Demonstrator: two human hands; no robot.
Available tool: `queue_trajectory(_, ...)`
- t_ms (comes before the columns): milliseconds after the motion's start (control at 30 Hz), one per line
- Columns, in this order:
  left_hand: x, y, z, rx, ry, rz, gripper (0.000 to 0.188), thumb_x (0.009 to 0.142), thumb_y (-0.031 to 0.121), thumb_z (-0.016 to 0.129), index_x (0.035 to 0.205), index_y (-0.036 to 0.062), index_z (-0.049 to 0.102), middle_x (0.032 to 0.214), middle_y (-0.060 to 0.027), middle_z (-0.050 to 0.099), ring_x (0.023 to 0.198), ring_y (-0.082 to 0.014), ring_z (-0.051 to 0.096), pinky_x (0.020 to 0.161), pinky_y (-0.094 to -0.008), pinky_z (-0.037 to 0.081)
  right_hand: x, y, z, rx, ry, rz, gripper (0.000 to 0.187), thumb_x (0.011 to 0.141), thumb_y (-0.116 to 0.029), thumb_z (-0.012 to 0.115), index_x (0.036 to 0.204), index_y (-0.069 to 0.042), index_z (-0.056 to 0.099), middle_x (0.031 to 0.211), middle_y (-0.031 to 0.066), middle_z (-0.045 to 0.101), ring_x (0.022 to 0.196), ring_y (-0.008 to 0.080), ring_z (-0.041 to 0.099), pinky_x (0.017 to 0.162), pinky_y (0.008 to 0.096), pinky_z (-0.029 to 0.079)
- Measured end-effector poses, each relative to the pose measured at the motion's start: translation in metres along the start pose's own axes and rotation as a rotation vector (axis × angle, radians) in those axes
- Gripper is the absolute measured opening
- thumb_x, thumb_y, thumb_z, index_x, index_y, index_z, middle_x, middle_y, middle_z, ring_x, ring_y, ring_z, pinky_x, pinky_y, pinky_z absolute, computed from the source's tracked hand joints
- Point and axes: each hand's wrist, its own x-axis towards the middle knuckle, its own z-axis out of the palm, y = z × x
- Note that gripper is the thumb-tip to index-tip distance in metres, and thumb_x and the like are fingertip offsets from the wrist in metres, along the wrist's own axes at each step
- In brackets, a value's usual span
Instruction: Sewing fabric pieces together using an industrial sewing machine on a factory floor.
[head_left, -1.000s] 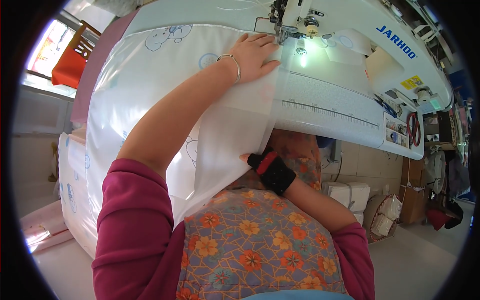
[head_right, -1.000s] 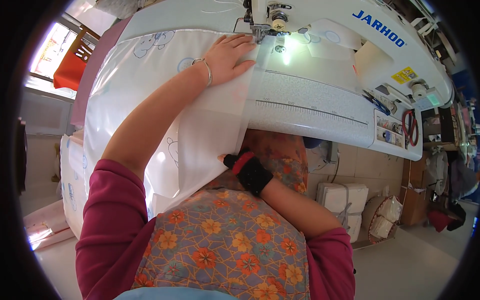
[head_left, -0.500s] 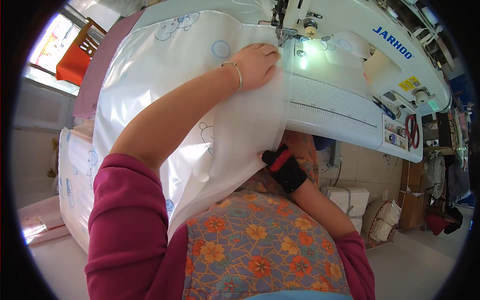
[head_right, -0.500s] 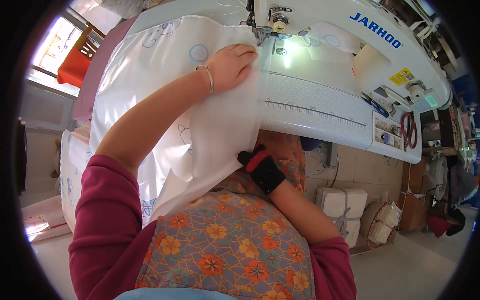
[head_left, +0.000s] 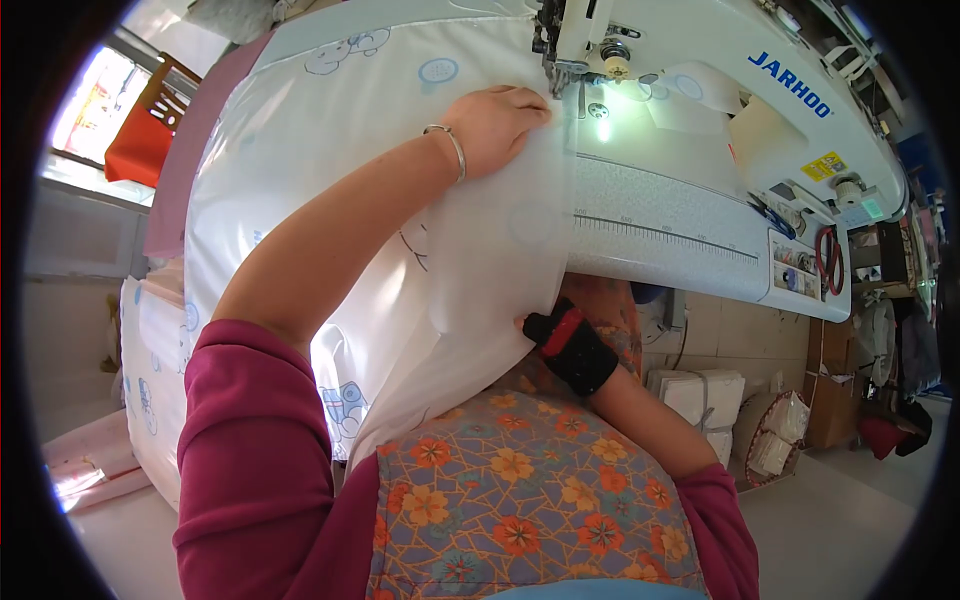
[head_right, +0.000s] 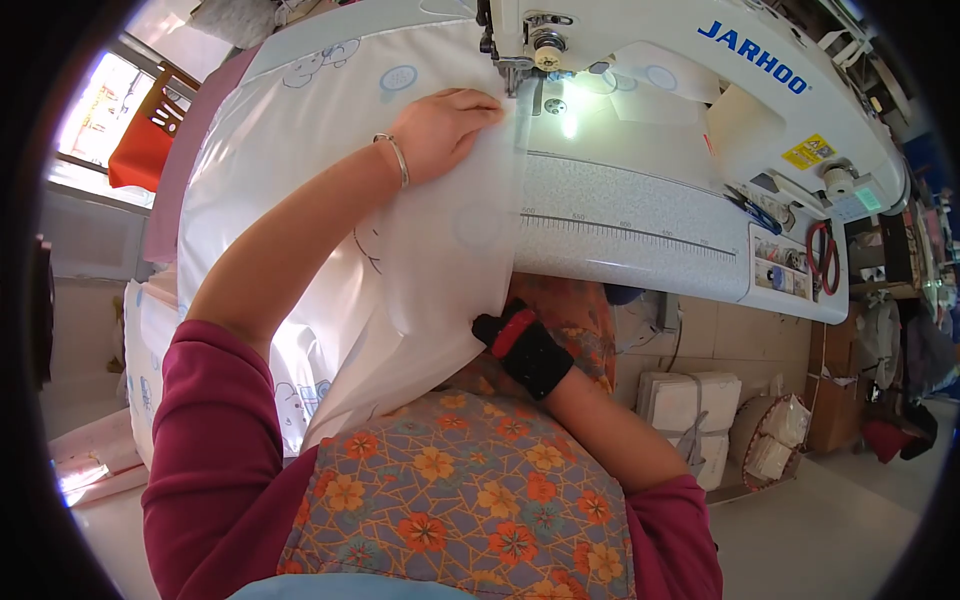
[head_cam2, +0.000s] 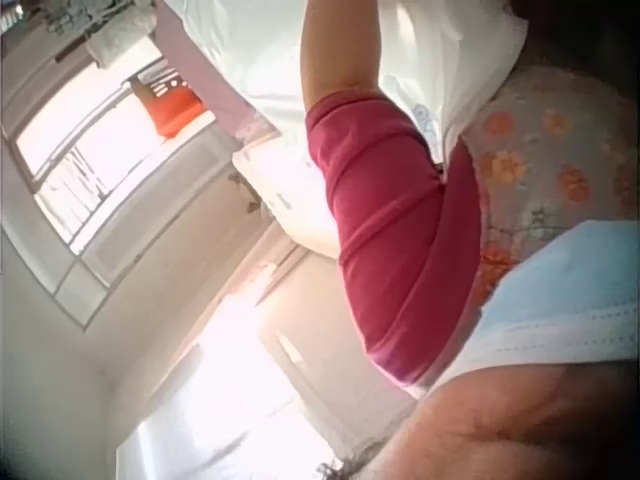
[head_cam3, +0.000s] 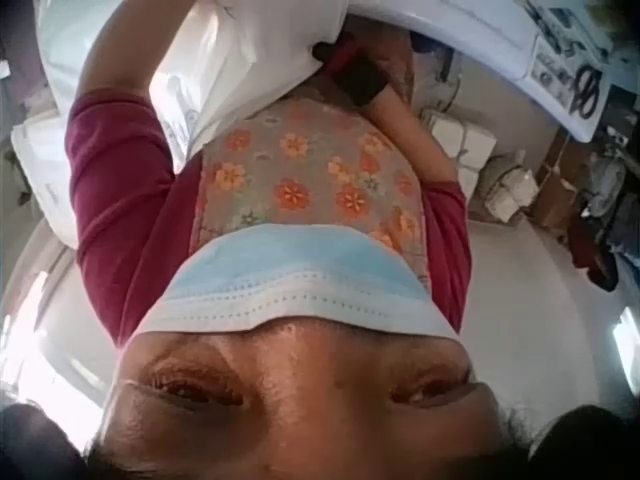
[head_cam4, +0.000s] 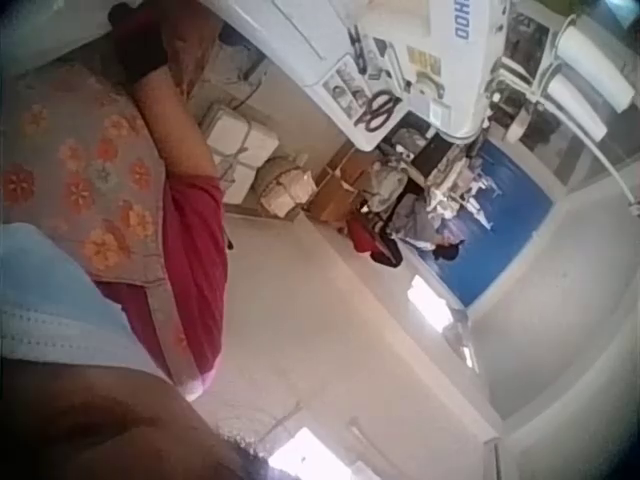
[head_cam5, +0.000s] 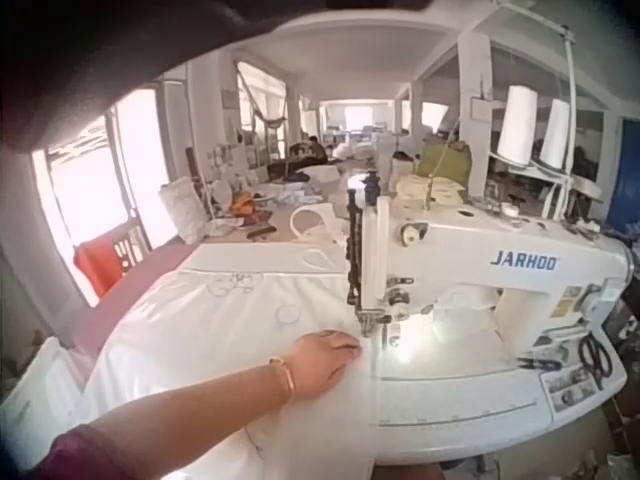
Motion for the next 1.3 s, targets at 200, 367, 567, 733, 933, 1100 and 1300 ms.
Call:
queue_trajectory(200,0.011,-0.02,0.001,0.012,-0.01,-0.032,0.03,0.083,0.01,0.051,0.109,0.0117,0.065,0.121,-0.0007,0.06,0.111,-0.0193,0.055,0.092,-0.0337,0.048,0.005,-0.005,0.001,-0.059,-0.01,0.01,0.043,0.083,-0.02,0.061,0.121,-0.001,0.054,0.111,0.0117,0.062,0.105,0.0208,0.058,0.091,0.0341,0.045)
queue_trajectory(367,0.017,-0.031,0.004,-0.008,0.0,0.0,0.033,0.082,0.009,0.049,0.111,0.0114,0.065,0.123,-0.0015,0.059,0.112,-0.0203,0.055,0.094,-0.0339,0.047,0.008,0.012,-0.012,-0.047,-0.048,0.091,0.043,0.082,-0.018,0.06,0.122,-0.001,0.054,0.113,0.0116,0.062,0.107,0.021,0.057,0.092,0.0346,0.044)
queue_trajectory(567,0.021,-0.035,0.004,-0.015,-0.007,-0.01,0.033,0.082,0.009,0.049,0.112,0.0096,0.064,0.123,-0.0027,0.059,0.113,-0.0212,0.055,0.096,-0.0345,0.046,0.011,-0.01,-0.006,-0.128,-0.027,-0.034,0.037,0.083,-0.012,0.055,0.118,0.0,0.055,0.11,0.0183,0.061,0.106,0.0303,0.059,0.093,0.0381,0.045)
queue_trajectory(733,0.022,-0.038,0.008,-0.043,-0.017,-0.004,0.034,0.082,0.01,0.049,0.112,0.0082,0.064,0.124,-0.0039,0.059,0.115,-0.0229,0.054,0.099,-0.0356,0.044,0.008,-0.025,-0.005,-0.156,0.037,-0.001,0.035,0.082,-0.011,0.055,0.116,0.0,0.056,0.11,0.0181,0.062,0.104,0.0297,0.059,0.091,0.0388,0.046)
queue_trajectory(933,0.026,-0.041,0.012,0.017,0.017,0.055,0.034,0.084,0.011,0.048,0.114,0.0099,0.063,0.128,-0.0063,0.056,0.119,-0.0246,0.051,0.103,-0.0366,0.04,0.004,-0.02,-0.005,-0.224,0.061,-0.077,0.033,0.082,-0.011,0.055,0.113,-0.001,0.057,0.103,0.0193,0.063,0.101,0.0331,0.06,0.088,0.0408,0.047)
queue_trajectory(1100,0.02,-0.037,-0.001,0.013,-0.103,-0.047,0.037,0.087,0.015,0.045,0.121,0.009,0.058,0.132,-0.0048,0.053,0.118,-0.0253,0.052,0.102,-0.0356,0.04,-0.02,-0.023,-0.032,-0.558,0.229,-0.209,0.036,0.079,-0.008,0.058,0.114,-0.001,0.058,0.096,0.0136,0.065,0.097,0.0271,0.061,0.085,0.0355,0.048)
queue_trajectory(1300,0.039,-0.004,-0.059,0.195,-0.779,0.069,0.043,0.093,0.021,0.042,0.134,0.008,0.046,0.142,-0.0083,0.043,0.129,-0.0294,0.041,0.107,-0.0414,0.035,-0.01,-0.085,-0.285,-1.403,0.525,-0.32,0.056,0.077,-0.017,0.063,0.128,0.0,0.049,0.116,0.0228,0.059,0.108,0.0353,0.057,0.094,0.0412,0.046)
